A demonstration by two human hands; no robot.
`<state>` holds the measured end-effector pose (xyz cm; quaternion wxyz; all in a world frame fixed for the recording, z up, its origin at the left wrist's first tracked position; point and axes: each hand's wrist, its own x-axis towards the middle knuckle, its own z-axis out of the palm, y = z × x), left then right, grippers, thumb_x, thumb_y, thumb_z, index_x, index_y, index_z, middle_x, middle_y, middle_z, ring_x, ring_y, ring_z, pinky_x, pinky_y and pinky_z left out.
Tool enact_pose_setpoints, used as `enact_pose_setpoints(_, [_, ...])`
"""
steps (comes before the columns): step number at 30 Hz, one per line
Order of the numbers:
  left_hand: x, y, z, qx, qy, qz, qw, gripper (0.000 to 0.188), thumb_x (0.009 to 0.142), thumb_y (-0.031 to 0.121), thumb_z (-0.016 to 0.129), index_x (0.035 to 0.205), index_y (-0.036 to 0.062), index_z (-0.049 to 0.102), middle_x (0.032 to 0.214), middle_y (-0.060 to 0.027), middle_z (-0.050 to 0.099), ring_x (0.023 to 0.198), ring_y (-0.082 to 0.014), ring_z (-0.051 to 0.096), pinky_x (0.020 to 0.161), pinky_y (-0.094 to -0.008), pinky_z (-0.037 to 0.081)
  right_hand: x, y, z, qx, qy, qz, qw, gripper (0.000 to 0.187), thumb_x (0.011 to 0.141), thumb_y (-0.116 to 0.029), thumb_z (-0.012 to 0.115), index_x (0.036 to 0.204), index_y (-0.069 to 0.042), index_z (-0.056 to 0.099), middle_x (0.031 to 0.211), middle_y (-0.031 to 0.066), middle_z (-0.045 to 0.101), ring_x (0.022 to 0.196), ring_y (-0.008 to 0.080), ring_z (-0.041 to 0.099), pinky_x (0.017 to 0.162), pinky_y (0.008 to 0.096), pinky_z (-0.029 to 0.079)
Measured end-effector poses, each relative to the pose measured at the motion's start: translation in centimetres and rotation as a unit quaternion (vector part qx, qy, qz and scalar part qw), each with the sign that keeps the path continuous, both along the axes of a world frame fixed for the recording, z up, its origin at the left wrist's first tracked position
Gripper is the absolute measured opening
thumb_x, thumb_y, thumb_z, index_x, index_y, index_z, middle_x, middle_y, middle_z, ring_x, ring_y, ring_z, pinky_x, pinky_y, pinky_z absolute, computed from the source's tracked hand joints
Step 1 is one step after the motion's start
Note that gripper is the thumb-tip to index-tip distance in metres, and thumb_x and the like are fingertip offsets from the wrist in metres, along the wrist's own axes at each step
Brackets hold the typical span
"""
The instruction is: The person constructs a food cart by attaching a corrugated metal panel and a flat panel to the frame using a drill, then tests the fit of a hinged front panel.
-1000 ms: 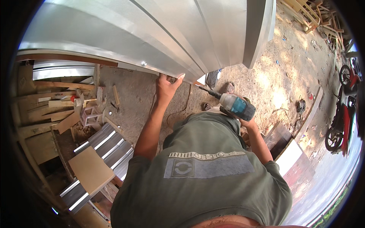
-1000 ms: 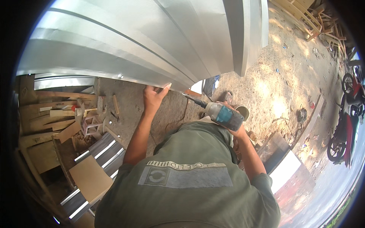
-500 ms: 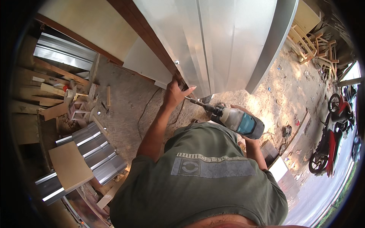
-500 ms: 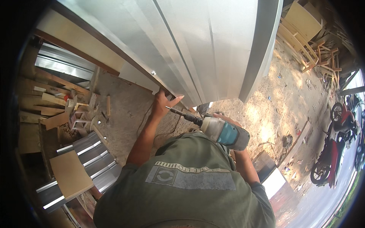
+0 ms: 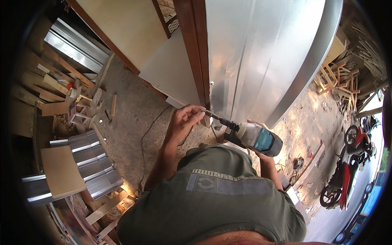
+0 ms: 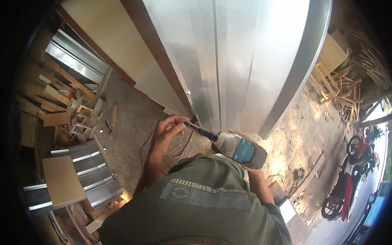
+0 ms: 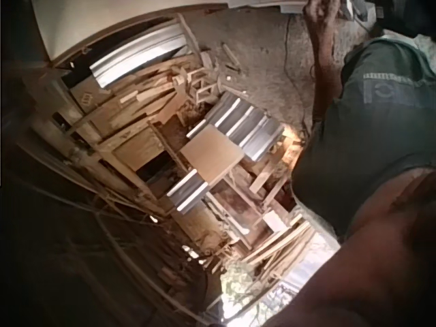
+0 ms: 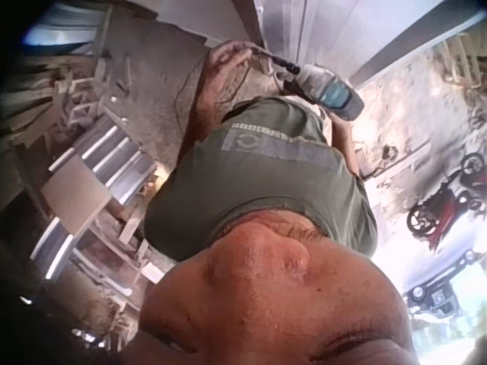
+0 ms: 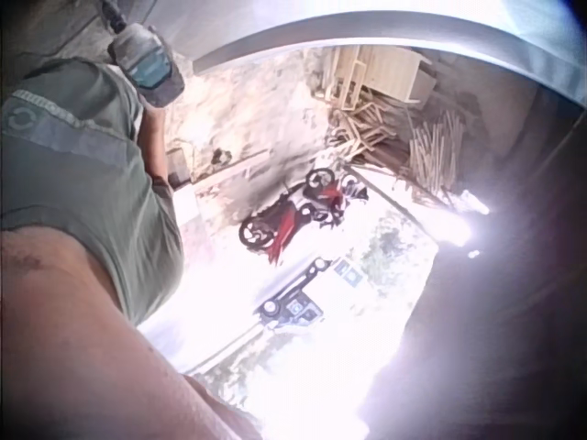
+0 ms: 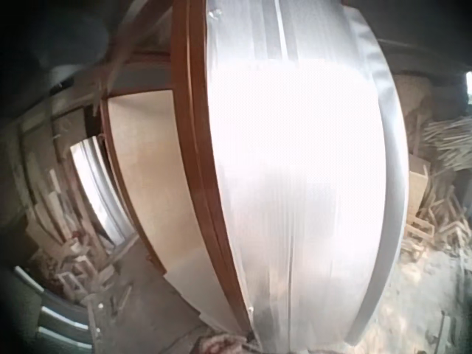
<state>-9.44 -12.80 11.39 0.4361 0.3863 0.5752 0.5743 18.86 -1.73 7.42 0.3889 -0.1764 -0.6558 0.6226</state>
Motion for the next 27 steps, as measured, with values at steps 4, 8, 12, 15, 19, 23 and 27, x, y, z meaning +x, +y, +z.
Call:
enact_pose_setpoints(4, [0.7,-1.7,0.5,0.087,-0.353,0.007,0.932,0.031,0.099,0.025,0.060,0.111,-0.0029,0.066,0.081,-0.0062,0.066,0.064,-0.0110,0.056,0.057,-0.0226,0.043,-0.8,-0.8,1.1,-0.010,-0.049,0.010,0.999,0.077,0.070,-0.033,0.087,0.130,0.005,0.058,0.134,0.0222,0.058,0.121,0.0310,0.059,0.101,0.0414,0.048])
enact_pose_setpoints(8, [0.4,-2.0,-1.3,0.059,-0.364,0.062,0.927,0.026,0.100,0.021,0.061,0.105,-0.0037,0.067,0.074,-0.0051,0.064,0.059,-0.0073,0.054,0.052,-0.0197,0.038,-0.7,-1.3,-1.6,-0.064,-0.014,0.028,0.997,0.080,0.072,-0.035,0.086,0.134,0.006,0.054,0.134,0.0216,0.058,0.120,0.0301,0.059,0.101,0.0412,0.048])
enact_pose_setpoints(12, [-4.1,0.8,-4.2,0.097,-0.305,0.280,0.905,0.020,0.095,0.020,0.069,0.093,0.0007,0.070,0.070,-0.0027,0.064,0.050,-0.0050,0.049,0.045,-0.0216,0.034,0.9,-1.3,-4.1,-0.022,-0.054,-0.002,0.998,0.074,0.076,-0.020,0.085,0.137,0.003,0.050,0.126,0.0149,0.061,0.113,0.0232,0.061,0.096,0.0367,0.051])
enact_pose_setpoints(15, [-13.2,4.3,-12.9,0.052,-0.097,0.323,0.940,0.023,0.096,0.019,0.065,0.092,-0.0029,0.071,0.069,-0.0064,0.067,0.053,-0.0093,0.057,0.048,-0.0241,0.040,0.2,-1.8,-2.6,-0.010,-0.060,-0.009,0.998,0.074,0.076,-0.018,0.084,0.138,0.003,0.049,0.126,0.0142,0.061,0.113,0.0226,0.061,0.096,0.0365,0.050])
enact_pose_setpoints(19, [-19.5,8.2,-15.5,-0.133,0.015,0.273,0.953,0.043,0.096,0.028,0.064,0.122,-0.0055,0.060,0.103,-0.0165,0.069,0.090,-0.0205,0.066,0.072,-0.0306,0.051,-1.1,-2.8,0.0,-0.002,-0.054,-0.044,0.998,0.074,0.077,-0.016,0.083,0.139,0.002,0.048,0.126,0.0133,0.061,0.113,0.0219,0.061,0.096,0.0362,0.050])
enact_pose_setpoints(23, [-15.2,8.6,-6.3,-0.002,0.109,0.073,0.991,0.084,0.091,0.039,0.068,0.154,0.0009,0.027,0.148,-0.0199,0.046,0.141,-0.0292,0.041,0.110,-0.0426,0.038,-0.7,-2.5,2.8,0.010,-0.041,-0.097,0.994,0.073,0.077,-0.014,0.083,0.140,0.001,0.048,0.126,0.0125,0.061,0.114,0.0212,0.060,0.097,0.0359,0.050])
enact_pose_setpoints(27, [-8.4,4.8,1.2,0.135,0.149,-0.060,0.978,0.088,0.082,0.033,0.079,0.151,0.0038,0.034,0.148,-0.0187,0.046,0.140,-0.0301,0.041,0.112,-0.0432,0.035,-1.6,-2.5,3.8,0.006,-0.042,-0.117,0.992,0.073,0.077,-0.012,0.082,0.141,0.000,0.047,0.126,0.0116,0.061,0.114,0.0204,0.060,0.097,0.0356,0.050])
